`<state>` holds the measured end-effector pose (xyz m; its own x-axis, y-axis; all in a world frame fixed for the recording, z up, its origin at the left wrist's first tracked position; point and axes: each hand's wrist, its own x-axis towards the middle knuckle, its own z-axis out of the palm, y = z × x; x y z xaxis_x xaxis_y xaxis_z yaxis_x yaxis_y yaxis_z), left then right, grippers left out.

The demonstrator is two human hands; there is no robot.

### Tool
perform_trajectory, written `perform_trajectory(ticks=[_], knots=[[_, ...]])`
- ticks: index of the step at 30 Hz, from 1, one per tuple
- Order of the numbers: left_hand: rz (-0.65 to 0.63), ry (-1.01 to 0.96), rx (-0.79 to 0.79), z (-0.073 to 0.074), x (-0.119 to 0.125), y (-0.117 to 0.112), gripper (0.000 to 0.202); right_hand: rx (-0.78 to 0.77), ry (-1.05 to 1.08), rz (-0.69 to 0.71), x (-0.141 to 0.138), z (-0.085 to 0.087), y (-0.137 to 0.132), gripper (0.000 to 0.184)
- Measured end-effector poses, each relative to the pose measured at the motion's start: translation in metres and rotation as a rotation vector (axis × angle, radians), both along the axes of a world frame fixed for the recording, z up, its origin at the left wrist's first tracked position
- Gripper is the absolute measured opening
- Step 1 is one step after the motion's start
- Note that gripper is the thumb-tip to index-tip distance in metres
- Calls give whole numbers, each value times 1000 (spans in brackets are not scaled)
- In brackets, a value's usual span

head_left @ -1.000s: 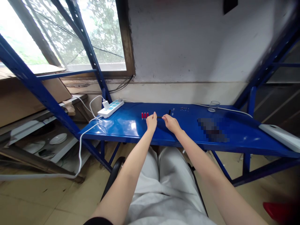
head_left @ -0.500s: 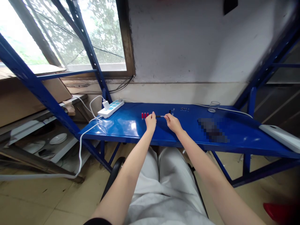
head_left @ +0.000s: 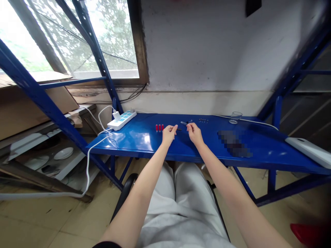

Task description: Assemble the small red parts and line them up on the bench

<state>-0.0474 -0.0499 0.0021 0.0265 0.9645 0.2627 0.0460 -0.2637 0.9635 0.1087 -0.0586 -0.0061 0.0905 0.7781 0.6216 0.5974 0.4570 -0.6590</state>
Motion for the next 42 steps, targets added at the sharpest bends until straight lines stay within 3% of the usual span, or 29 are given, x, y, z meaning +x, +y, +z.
perform_trajectory(ticks=[3,9,19,27,36,42], knots=[[-103,35,54,-4,3,2,36,25,-5,92,-5,-1,3,35],[-95,-12,38,-7,3,6,33,-53,-31,273,-10,-6,8,31],[-134,27,70,-9,4,5,33,-184,-44,313,-9,-9,9,33],[-167,34,29,-12,5,8,27,-174,-70,230,-8,-10,10,32],[16,-9,55,-13,0,13,20,-199,-119,-224,13,-11,18,23],[19,7,52,-15,0,16,17,-326,-184,-295,18,-11,27,18]])
